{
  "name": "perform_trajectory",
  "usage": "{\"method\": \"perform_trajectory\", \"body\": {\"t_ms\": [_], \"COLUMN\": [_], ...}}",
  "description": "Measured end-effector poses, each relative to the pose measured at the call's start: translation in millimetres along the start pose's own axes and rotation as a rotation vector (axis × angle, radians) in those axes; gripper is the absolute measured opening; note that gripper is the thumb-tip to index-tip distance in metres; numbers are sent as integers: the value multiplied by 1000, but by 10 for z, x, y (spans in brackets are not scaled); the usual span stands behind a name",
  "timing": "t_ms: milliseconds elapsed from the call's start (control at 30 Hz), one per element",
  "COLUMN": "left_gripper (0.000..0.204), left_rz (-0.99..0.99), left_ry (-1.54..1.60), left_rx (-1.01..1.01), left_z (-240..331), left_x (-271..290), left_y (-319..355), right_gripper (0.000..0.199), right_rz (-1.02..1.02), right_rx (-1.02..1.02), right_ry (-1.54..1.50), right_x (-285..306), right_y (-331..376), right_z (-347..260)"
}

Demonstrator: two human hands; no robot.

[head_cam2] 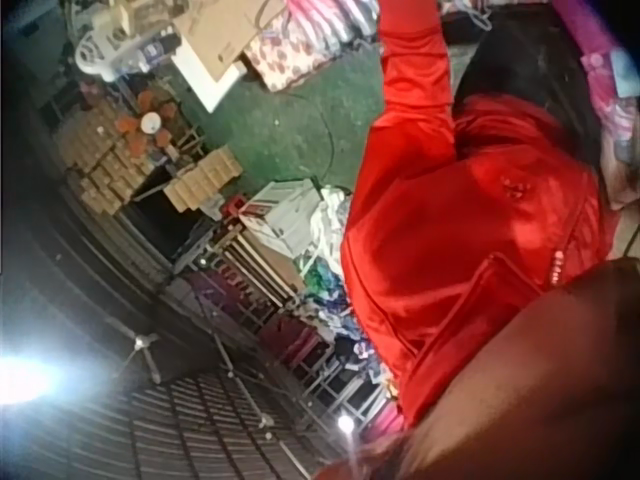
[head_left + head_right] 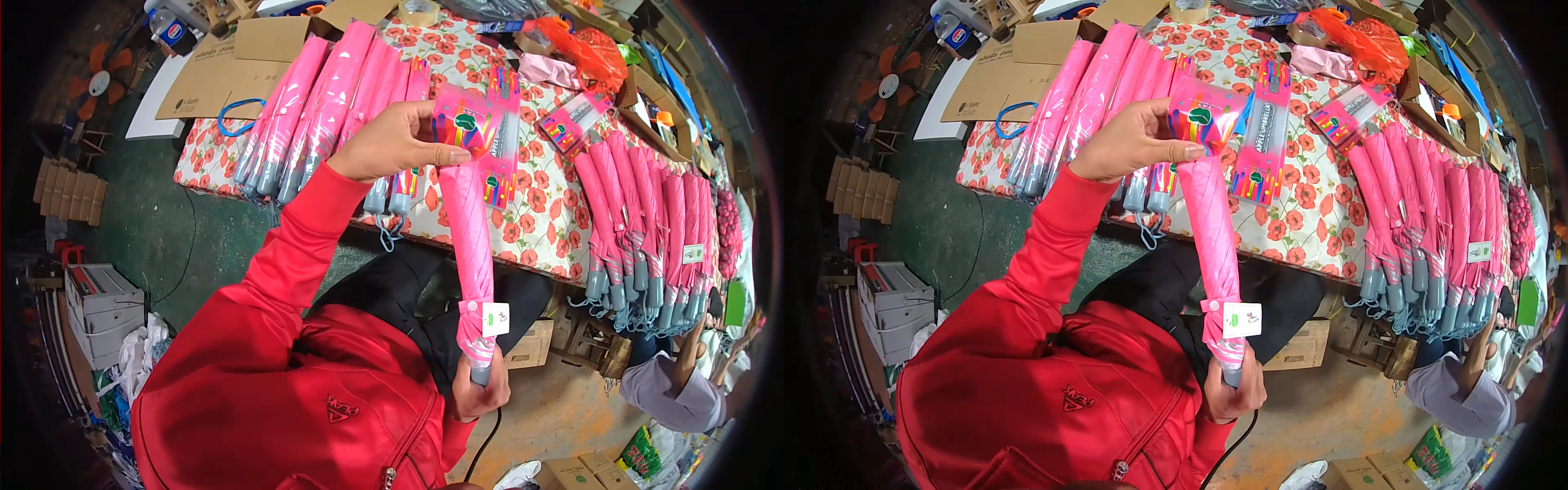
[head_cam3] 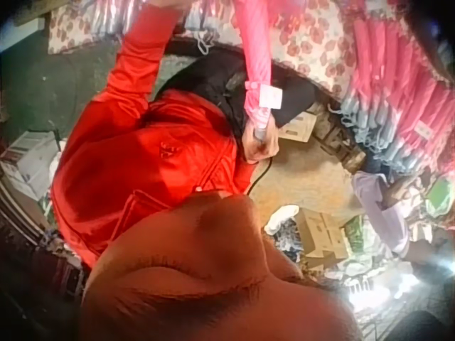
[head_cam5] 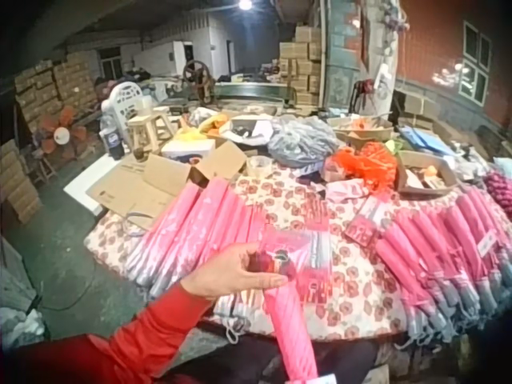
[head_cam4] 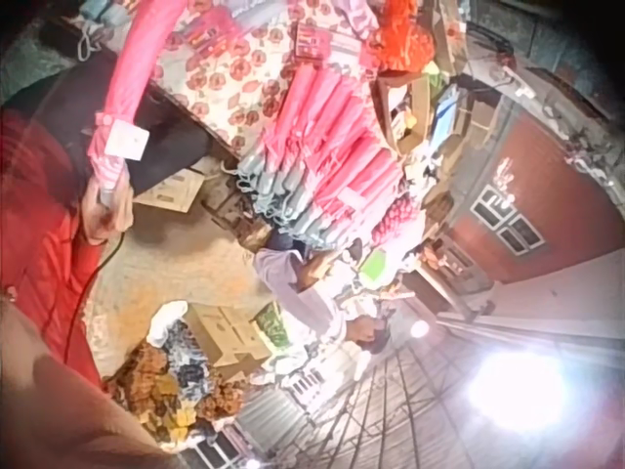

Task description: Packaging pink umbrellas into plastic sleeves and applying labels.

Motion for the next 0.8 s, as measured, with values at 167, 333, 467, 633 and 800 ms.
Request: {"method": "perform_trajectory", "body": {"t_ms": [167, 333, 467, 633, 800], "left_gripper": [37, 32, 29, 26, 26], "left_rz": [-12, -15, -76, -153, -91], "left_ry": [82, 162, 231, 245, 127], "left_rx": [60, 20, 38, 52, 70], "left_z": [-223, -253, -283, -279, -101], "left_x": [112, 87, 99, 140, 112], "left_y": [-49, -98, -178, -149, -69], "right_gripper": [41, 36, 24, 14, 25], "right_rz": [-15, -166, -234, -255, -266], "right_rx": [-98, -311, -369, -393, -512], "right_ry": [-242, -337, -484, -585, -663], "right_x": [-75, -154, -249, -402, -509], "right_y": [65, 1, 74, 190, 305], "right_z": [71, 75, 170, 290, 300]}}
Point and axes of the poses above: each hand's wrist, its own y-axis away from the middle knuckle, its own x-axis out of the back of the hand, z = x × y, the point moved 7 cm from there along -y, towards the middle knuckle, and after that the axes turned 12 degrees about -z, right-handed, at the moved point
